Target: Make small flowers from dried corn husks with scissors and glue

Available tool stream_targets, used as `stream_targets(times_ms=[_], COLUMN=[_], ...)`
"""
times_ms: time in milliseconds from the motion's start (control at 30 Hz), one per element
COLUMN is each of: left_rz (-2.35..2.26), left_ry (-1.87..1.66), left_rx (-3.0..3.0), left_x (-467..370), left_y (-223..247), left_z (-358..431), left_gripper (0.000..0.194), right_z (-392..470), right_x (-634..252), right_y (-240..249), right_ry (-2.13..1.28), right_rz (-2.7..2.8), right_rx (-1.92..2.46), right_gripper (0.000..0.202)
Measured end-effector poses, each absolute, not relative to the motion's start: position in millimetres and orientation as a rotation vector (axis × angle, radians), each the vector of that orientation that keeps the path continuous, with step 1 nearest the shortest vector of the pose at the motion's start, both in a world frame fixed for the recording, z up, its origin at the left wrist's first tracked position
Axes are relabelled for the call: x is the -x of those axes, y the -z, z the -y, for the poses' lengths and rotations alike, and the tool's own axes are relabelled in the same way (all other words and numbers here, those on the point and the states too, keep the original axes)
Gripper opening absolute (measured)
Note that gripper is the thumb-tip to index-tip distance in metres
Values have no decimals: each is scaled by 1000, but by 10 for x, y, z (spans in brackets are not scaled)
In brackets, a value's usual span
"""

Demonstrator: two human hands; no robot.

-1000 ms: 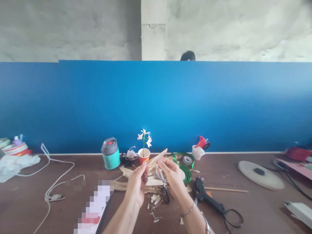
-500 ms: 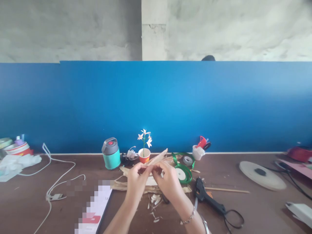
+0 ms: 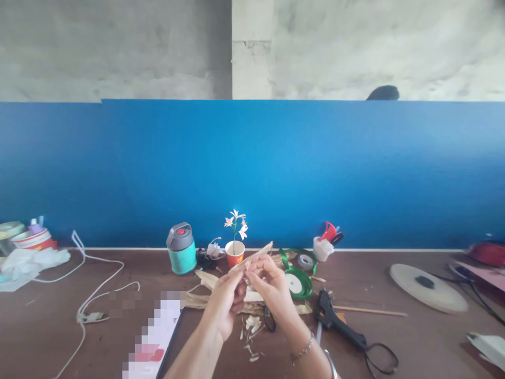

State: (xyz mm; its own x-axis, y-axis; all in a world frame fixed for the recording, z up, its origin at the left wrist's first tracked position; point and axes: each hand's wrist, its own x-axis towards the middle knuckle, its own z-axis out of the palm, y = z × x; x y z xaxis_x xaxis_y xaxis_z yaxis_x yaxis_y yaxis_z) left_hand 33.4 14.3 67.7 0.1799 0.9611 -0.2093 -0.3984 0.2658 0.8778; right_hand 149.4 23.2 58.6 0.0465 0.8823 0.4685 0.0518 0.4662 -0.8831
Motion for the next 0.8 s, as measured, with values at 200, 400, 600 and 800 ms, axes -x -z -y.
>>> stream_targets(times_ms=[200,400,600,800], left_rz=[-950,-948,-943,-913], left_ry=[-1187,-1244,-1275,-1269], left_rx=[-759,-712,-693,-670], left_x=[-328,-281,-263,-288], left_y=[-672,-658,-632,-628], left_z=[-168,-208,-227,-204], left_gripper=[40,37,38,39], right_z=[-182,-172,-186,-198], right_x=[-1505,-1603,-1623,-1618], right_y=[-602,-669,-684,-630], right_ry=[-632,-607,-533,-389], right_rz=[1542,1625,1660,1636], right_rx=[874,981,909,833], right_gripper=[6,21,7,12])
